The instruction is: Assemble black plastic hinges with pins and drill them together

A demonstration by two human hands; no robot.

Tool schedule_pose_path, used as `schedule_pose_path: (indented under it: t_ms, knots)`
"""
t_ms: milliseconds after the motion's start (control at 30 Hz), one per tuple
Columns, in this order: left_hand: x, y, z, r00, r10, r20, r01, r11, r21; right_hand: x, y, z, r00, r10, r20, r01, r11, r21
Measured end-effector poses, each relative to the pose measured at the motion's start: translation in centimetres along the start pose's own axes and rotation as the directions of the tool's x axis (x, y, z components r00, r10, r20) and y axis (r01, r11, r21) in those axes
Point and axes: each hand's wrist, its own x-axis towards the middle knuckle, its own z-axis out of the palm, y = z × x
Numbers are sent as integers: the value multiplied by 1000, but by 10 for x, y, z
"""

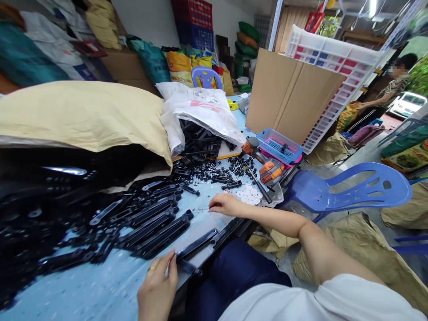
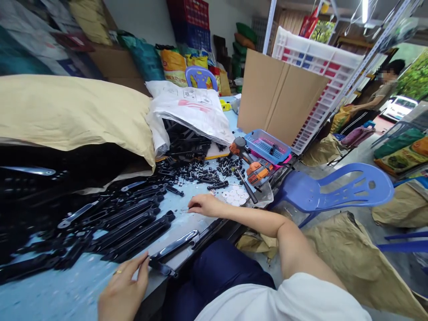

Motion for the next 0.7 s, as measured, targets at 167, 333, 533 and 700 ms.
schedule_pose_path:
  t_ms: [167, 333, 533, 700]
  knots:
    - [-7, 2, 13, 971, 175, -161, -163, 983, 83, -18, -15, 11, 996, -33, 77, 32, 999, 17]
    - [-10, -4, 14, 953, 223, -204, -221, 975, 31, -26, -27, 6, 984, -58, 167, 51, 998, 46]
    - [-10, -7, 12, 926, 332, -181, -319, 943, 99, -27, -40, 0, 950, -8, 311, 25, 998, -50]
    - [-17, -11, 14, 938, 314, -148, -309, 949, 59, -29, -43, 2, 953, -28, 303, 64, 992, -108]
